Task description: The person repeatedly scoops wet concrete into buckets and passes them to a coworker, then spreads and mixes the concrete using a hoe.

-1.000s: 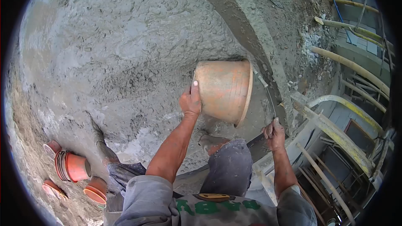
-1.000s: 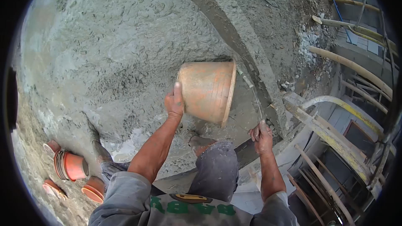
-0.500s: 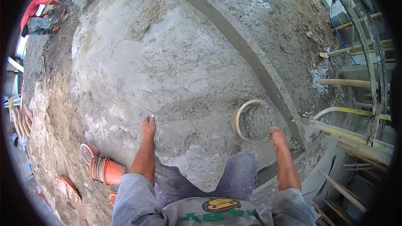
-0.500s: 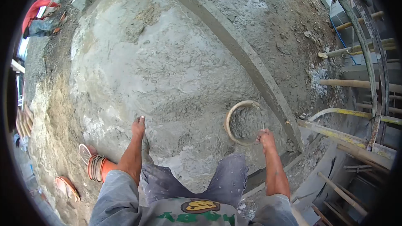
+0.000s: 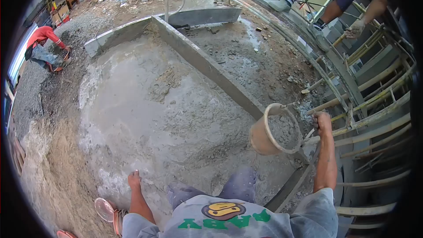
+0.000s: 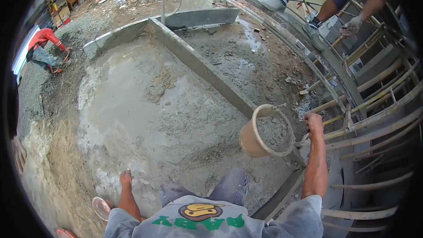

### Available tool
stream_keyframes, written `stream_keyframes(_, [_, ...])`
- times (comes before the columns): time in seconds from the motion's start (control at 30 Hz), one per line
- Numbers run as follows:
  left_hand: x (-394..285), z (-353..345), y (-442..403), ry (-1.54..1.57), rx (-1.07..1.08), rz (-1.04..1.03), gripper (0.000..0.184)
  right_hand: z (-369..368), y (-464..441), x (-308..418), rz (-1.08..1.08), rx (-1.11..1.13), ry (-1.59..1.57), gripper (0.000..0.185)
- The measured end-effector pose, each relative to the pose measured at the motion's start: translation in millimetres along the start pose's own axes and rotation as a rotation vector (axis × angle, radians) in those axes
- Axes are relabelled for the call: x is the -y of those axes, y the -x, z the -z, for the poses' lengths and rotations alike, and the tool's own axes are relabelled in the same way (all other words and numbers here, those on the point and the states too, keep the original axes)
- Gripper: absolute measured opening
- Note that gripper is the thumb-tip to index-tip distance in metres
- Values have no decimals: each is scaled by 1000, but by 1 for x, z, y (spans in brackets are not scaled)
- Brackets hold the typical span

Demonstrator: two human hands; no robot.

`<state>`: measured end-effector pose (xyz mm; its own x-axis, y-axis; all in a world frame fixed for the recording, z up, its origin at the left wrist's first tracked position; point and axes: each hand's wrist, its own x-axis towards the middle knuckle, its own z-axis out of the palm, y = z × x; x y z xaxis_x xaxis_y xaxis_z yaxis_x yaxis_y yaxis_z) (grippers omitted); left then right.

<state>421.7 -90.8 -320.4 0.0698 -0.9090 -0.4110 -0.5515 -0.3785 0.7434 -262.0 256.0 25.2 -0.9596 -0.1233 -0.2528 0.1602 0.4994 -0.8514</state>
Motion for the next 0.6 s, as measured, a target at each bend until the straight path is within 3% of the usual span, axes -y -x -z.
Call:
stream_keyframes(0.07, [14,21,-53,179,-75,27,31,25,-6,55,200,-40,109,16])
stream_keyframes(0.1, [-1,38,-61,275,-91,101,31,30,-2,90,183,-153,82,14])
stream_keyframes(0.13, [-10,46,-71,249,-153,127,33,47,-27,105,308,-169,125,13])
stream_keyframes(0.23, [-25,55,-65,-1,-301,125,40,61,-12,205,317,-91,124,8])
stream_keyframes(0.27, [-3,41,-78,-255,-416,35,42,74,-39,223,375,-42,152,7])
stream_keyframes(0.3, [12,17,-83,-186,-426,23,41,71,-40,250,410,-49,196,9])
stream_keyframes(0.33, [-79,-7,-11,-6,-269,114,41,78,-60,269,481,12,207,10])
stream_keyframes(0.37, [-63,-41,-12,256,-196,98,40,86,-68,290,441,103,341,9])
stream_keyframes(0.4, [-95,-78,15,401,-89,202,38,98,-90,301,497,115,282,5])
stream_keyframes(0.43, [-145,-118,54,295,-86,211,36,101,-103,317,548,98,275,6])
stream_keyframes(0.53, [-204,-205,119,-124,164,-41,40,86,-100,337,651,-49,309,11])
stream_keyframes(0.6, [-240,-228,150,-192,283,-35,43,90,-124,331,855,71,114,16])
